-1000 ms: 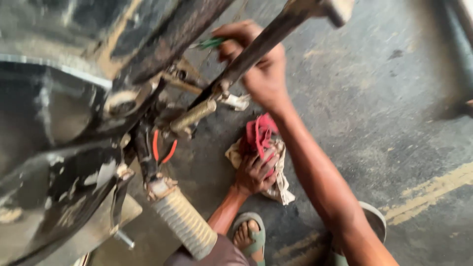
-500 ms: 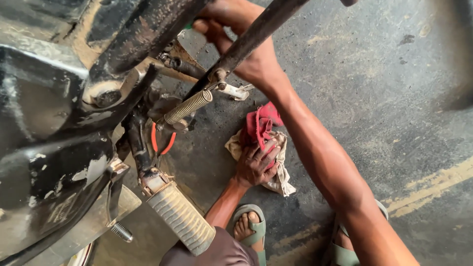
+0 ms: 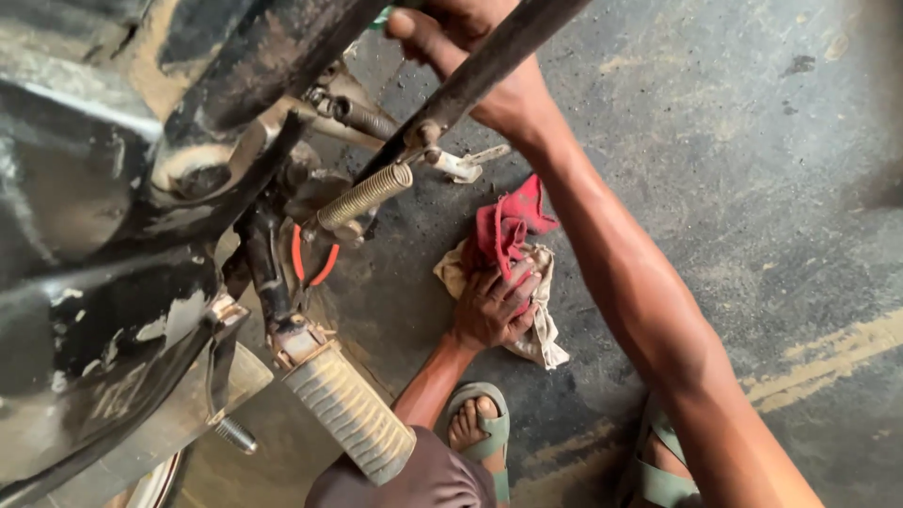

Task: The person is cleaning and adjusting parts of a motorcycle engine and stand area using tools and a cloth.

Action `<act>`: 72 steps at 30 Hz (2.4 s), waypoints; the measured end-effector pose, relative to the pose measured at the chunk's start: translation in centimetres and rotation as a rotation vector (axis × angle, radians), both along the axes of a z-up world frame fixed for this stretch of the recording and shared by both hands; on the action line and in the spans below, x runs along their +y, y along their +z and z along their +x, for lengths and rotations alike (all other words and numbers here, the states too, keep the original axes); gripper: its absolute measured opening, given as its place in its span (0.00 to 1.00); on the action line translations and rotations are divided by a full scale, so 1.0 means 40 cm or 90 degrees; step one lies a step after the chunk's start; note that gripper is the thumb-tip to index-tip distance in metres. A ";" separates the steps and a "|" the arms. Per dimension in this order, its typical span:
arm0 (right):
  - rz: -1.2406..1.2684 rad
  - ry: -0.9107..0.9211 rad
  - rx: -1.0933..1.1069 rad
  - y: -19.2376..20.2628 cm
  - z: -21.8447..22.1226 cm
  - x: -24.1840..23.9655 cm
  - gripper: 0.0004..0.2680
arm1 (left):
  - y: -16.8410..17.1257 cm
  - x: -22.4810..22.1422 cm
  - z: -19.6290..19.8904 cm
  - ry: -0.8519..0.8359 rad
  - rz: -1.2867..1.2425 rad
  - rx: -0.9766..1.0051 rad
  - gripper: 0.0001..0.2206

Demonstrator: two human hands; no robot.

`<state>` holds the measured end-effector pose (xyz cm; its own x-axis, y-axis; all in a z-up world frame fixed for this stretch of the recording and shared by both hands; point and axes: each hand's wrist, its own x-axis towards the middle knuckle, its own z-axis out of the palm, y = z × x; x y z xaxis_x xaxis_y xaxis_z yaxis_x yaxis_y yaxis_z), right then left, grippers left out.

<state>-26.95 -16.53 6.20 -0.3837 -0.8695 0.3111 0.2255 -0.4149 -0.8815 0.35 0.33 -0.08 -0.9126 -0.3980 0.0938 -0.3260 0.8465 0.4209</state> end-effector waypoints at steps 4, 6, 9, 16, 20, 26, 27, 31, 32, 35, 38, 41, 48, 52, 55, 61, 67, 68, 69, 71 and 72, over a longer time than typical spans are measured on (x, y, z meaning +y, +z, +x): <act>-0.101 -0.098 0.290 0.006 -0.048 0.030 0.07 | 0.002 -0.017 -0.005 -0.010 -0.001 -0.017 0.21; -0.067 -0.074 0.236 0.015 -0.044 0.044 0.07 | -0.008 -0.007 -0.001 -0.013 0.007 -0.018 0.21; -0.044 -0.032 0.070 0.038 -0.024 0.030 0.08 | -0.011 -0.012 -0.003 -0.013 0.005 -0.015 0.21; -0.154 -0.201 0.334 0.144 -0.043 0.038 0.05 | -0.013 -0.011 -0.006 -0.011 -0.007 0.009 0.21; -0.184 -0.013 0.325 0.118 -0.075 0.066 0.08 | -0.009 -0.011 -0.011 -0.017 0.010 0.001 0.21; -0.098 -0.040 0.027 0.105 -0.014 0.073 0.06 | -0.010 -0.010 -0.006 -0.008 0.006 -0.004 0.20; -0.080 -0.024 0.026 0.111 -0.002 0.063 0.07 | -0.013 -0.010 -0.009 -0.009 0.009 0.002 0.20; -0.066 0.008 -0.023 0.106 0.039 0.035 0.11 | -0.018 -0.010 -0.007 -0.012 0.005 0.008 0.20; -0.067 0.009 -0.025 0.104 0.035 0.030 0.11 | -0.013 -0.015 -0.006 -0.011 0.004 0.006 0.20; -0.090 0.022 0.018 0.097 0.013 0.027 0.12 | -0.010 -0.015 -0.009 -0.017 0.008 0.000 0.21; -0.063 0.033 0.040 0.111 -0.013 0.033 0.13 | -0.013 -0.014 -0.006 -0.022 0.010 -0.004 0.21; -0.144 0.004 0.125 0.117 -0.038 0.045 0.12 | -0.017 -0.015 -0.008 -0.019 -0.003 0.002 0.21; -0.138 0.021 0.109 0.097 -0.044 0.065 0.10 | -0.013 -0.013 -0.012 -0.017 -0.002 -0.010 0.21; -0.154 0.060 0.036 0.077 -0.037 0.024 0.10 | -0.018 -0.013 -0.009 -0.017 -0.011 -0.007 0.21; -0.057 0.032 0.144 0.105 -0.028 0.023 0.10 | -0.013 -0.014 -0.008 -0.015 -0.001 -0.007 0.21; -0.174 0.009 0.197 0.090 -0.048 0.027 0.12 | -0.013 -0.017 -0.012 -0.021 -0.006 -0.007 0.21; -0.070 -0.061 0.337 0.107 -0.049 0.020 0.11 | -0.008 -0.014 -0.014 -0.015 -0.012 -0.007 0.20; -0.071 -0.061 0.335 0.106 -0.053 0.020 0.11 | -0.006 -0.012 -0.009 -0.015 -0.013 -0.008 0.20; -0.122 -0.013 0.297 0.103 -0.061 0.024 0.11 | -0.007 -0.010 -0.009 -0.015 -0.010 -0.003 0.20; -0.171 0.032 0.261 0.107 -0.077 0.028 0.11 | -0.011 -0.008 -0.012 -0.018 -0.007 0.005 0.20; -0.167 0.094 0.178 0.113 -0.082 0.028 0.12 | -0.015 -0.009 -0.013 -0.019 -0.007 0.008 0.20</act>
